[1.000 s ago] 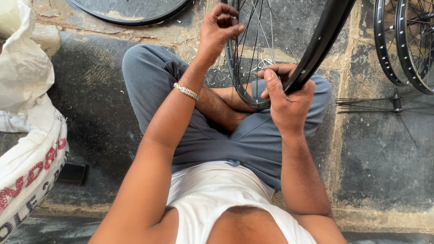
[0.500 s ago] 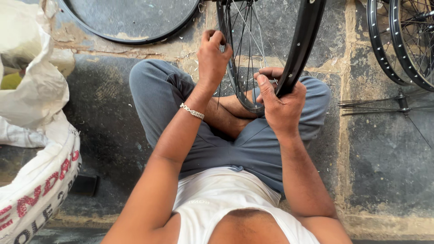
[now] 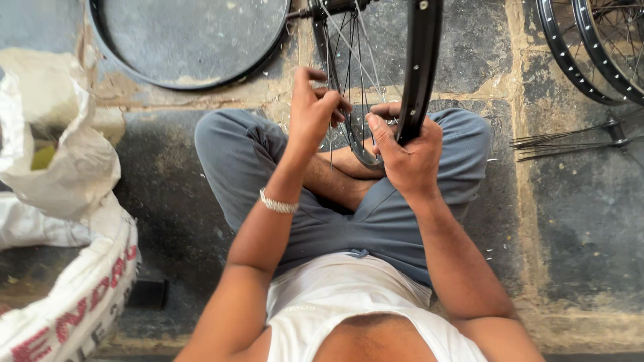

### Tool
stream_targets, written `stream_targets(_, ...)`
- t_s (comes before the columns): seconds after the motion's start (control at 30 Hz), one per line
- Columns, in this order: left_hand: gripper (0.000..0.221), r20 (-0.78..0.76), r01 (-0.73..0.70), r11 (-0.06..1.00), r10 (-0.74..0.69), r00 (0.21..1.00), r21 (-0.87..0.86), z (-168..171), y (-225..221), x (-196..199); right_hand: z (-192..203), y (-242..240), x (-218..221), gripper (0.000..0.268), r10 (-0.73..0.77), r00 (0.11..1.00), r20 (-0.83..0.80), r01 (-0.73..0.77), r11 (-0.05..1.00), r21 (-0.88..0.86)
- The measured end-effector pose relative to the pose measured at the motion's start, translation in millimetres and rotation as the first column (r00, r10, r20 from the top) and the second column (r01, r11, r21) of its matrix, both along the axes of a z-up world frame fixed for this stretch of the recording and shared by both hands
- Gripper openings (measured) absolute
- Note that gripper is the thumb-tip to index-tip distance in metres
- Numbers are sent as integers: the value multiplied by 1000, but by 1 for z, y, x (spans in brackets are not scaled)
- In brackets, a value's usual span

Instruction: The person inserts metal spokes into the holes of a bicycle wheel rim and secures them by hand using small threaded nuts.

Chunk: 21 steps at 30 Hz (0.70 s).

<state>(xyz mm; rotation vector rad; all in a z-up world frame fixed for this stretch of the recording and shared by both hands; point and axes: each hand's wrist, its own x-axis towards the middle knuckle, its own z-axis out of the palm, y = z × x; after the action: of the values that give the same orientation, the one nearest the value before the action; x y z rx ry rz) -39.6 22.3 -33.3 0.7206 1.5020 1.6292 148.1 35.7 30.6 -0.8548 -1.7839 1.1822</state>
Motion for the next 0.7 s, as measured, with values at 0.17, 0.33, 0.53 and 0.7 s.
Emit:
stream_targets(0.17,24,-79,90,809,-54,995,580,34,-13,25,9,-4,0,15,49,999,-21,-46,992,119)
stream_targets(0.33,33,-325,244,831,-81,942,500,33,-9,33,5,-12,5,27,-114,977,183,41,933,358)
stream_targets(0.53,29,-202,355,698,-295,934,622,4,3,10,-53,-22,47,57,-91,996,15,69,840,538)
stream_targets(0.7,27,-237,386,744,-304,923,546,5,-14,-22,-147,-1,182,18,-438,899,-10,423,863,274)
